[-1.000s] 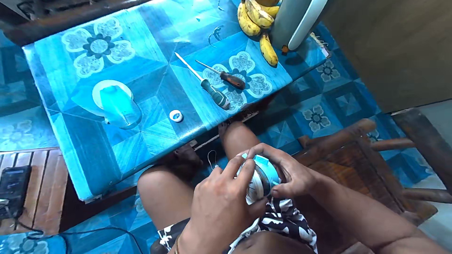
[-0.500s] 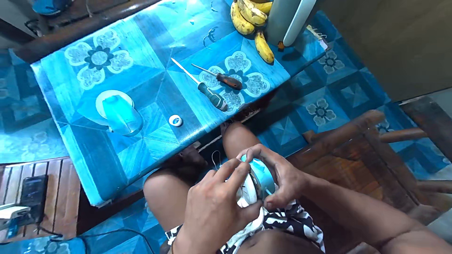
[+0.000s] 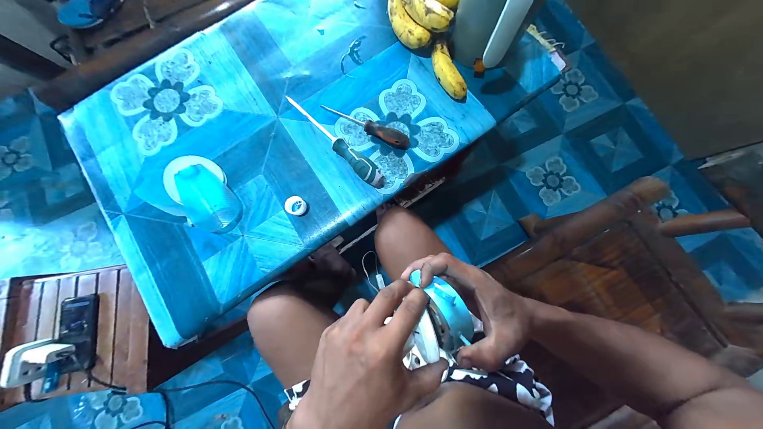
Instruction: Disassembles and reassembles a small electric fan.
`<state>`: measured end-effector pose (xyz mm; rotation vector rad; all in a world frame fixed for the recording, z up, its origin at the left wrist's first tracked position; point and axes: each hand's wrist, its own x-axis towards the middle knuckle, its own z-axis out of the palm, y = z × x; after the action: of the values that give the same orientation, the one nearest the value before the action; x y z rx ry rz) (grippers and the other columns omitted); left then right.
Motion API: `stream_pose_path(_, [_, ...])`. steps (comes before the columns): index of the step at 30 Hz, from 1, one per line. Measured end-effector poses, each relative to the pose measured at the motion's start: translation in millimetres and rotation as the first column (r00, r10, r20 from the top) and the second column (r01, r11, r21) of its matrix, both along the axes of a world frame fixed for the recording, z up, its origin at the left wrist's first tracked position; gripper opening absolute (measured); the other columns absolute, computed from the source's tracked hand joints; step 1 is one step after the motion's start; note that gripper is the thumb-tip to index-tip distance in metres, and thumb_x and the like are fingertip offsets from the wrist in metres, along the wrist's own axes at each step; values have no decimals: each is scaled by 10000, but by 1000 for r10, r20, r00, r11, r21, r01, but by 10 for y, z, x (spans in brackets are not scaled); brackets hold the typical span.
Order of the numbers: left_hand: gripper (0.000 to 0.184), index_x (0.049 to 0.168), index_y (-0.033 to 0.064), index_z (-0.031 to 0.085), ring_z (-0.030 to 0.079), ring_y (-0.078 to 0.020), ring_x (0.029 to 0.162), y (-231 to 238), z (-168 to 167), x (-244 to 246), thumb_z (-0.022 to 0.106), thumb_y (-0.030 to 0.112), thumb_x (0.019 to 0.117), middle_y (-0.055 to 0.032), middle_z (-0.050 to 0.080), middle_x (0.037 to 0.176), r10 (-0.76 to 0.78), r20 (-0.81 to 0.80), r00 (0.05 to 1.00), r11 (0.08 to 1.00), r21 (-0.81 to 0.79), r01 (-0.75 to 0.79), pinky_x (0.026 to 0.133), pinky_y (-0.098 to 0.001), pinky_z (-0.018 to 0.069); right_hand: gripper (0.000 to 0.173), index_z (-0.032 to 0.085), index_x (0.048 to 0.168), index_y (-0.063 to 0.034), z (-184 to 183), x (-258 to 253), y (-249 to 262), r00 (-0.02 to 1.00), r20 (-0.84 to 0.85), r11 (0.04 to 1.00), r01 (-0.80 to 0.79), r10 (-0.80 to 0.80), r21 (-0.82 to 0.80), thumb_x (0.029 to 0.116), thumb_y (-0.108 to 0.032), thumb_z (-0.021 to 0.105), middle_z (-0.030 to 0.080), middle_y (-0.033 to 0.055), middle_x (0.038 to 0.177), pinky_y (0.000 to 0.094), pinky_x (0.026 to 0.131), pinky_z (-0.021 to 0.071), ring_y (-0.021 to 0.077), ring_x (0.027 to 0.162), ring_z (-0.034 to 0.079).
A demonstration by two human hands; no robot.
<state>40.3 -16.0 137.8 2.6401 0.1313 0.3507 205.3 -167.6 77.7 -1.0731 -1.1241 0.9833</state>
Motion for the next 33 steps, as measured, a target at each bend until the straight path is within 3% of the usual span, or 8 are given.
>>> stream_pose_path(7, [650,1165,142,720,679,-196,713,50,10,23,736,622,726,-73,732,1171,-9,-32,999,1000,-11,8,525,-329,520,735,507,1273,41,-32,58,60,999,-29,999,-45,45,6,741,-376,795,574,178,1320,340,1101,455,192,1294,539])
stream_pose_path(16, [672,1170,150,710,683,-174,735,98,9,18,742,640,712,-62,731,1167,-25,-41,999,999,-33,24,532,-311,520,786,529,1229,-25,-10,-9,36,999,-16,999,30,-31,-41,664,-440,882,568,127,1276,253,993,511,129,1203,570])
stream_pose_path(22, [665,1178,135,706,698,-187,791,139,24,-23,732,641,747,-89,729,1191,-18,-59,998,999,-38,16,593,-315,541,760,526,1234,45,-5,20,106,999,-45,1000,-27,26,-13,664,-338,854,571,193,1305,327,1057,487,205,1257,559])
stream_pose_path(25, [662,1168,127,705,703,-179,830,169,24,-6,752,632,743,-98,732,1182,-14,-64,998,999,-49,11,626,-304,544,738,541,1205,74,19,15,133,1000,-23,999,4,-5,-39,650,-306,845,580,206,1288,304,1040,486,202,1242,567])
stream_pose_path(28, [675,1165,92,711,713,-126,962,347,-50,50,772,617,746,-94,736,1151,-22,-65,998,986,-169,11,773,-292,595,785,561,1252,17,77,11,214,998,-42,980,40,-49,-196,701,-450,868,620,99,1231,240,921,542,75,1105,613])
stream_pose_path(30, [683,1161,83,716,699,-64,933,537,-162,109,777,617,742,-56,744,1096,-36,-83,996,960,-279,12,786,-268,597,772,568,1280,-46,91,16,319,997,-40,953,55,-70,-297,732,-511,849,660,39,1123,227,853,574,23,990,650])
stream_pose_path(33, [698,1204,88,685,671,19,877,829,-382,232,777,612,754,38,730,1004,-68,-103,992,853,-522,5,774,-213,589,894,458,1459,-103,19,131,470,1000,14,952,2,2,-307,721,-404,864,634,73,1215,298,855,605,87,1030,667])
